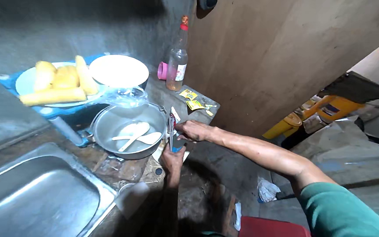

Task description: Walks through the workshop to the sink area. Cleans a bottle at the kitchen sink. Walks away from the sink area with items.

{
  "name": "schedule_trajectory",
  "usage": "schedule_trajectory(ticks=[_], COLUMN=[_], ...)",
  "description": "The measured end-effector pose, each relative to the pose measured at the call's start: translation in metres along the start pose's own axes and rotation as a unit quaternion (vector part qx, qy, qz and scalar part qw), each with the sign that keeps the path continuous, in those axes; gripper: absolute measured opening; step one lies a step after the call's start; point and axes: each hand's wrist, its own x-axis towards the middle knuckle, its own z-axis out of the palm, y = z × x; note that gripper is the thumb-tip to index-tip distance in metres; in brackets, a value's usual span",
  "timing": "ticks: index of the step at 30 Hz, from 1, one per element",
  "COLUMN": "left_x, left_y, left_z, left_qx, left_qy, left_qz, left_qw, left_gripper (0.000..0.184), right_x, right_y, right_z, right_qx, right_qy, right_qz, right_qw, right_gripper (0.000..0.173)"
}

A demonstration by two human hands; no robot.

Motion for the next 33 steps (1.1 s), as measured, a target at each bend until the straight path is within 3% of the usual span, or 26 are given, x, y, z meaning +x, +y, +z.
schedule_trajectory(ticks=[3, 7, 10, 14, 16, 19, 28, 33], left_x=[0.004, 0.003, -0.001, -0.002, 0.0, 0.005, 0.019, 0.026], left_y=[0.0, 0.002, 0.003, 0.009, 0.01, 0.007, 0.0, 0.001], left_z=[-0.004, -0.003, 0.0, 0.002, -0.002, -0.01, -0.014, -0.017], left_qx=[0.016, 0.018, 0.022, 0.04, 0.042, 0.047, 0.037, 0.032], left_qy=[-0.014, -0.005, 0.005, -0.002, -0.014, -0.045, -0.083, -0.106], left_qz=[-0.001, -0.01, -0.014, -0.04, -0.042, -0.027, -0.02, -0.002], left_qw=[1.0, 1.0, 1.0, 0.998, 0.998, 0.998, 0.996, 0.994], left_gripper=[0.064, 0.06, 0.054, 0.051, 0.052, 0.054, 0.06, 0.067], right_x=[0.001, 0.004, 0.001, -0.001, -0.001, 0.002, 0.01, 0.015], right_y=[0.009, 0.009, 0.001, -0.014, -0.018, -0.009, 0.011, 0.019], right_z=[-0.01, -0.011, -0.005, 0.009, 0.007, -0.003, -0.019, -0.031], right_qx=[-0.003, -0.044, -0.041, -0.015, 0.006, 0.045, -0.019, -0.033], right_qy=[-0.046, -0.055, -0.036, 0.023, 0.023, -0.012, -0.058, -0.087], right_qz=[-0.06, -0.064, -0.016, 0.111, 0.124, 0.044, -0.14, -0.209], right_qw=[0.997, 0.995, 0.998, 0.993, 0.992, 0.998, 0.988, 0.973], right_gripper=[0.03, 0.03, 0.033, 0.034, 0.033, 0.033, 0.028, 0.039])
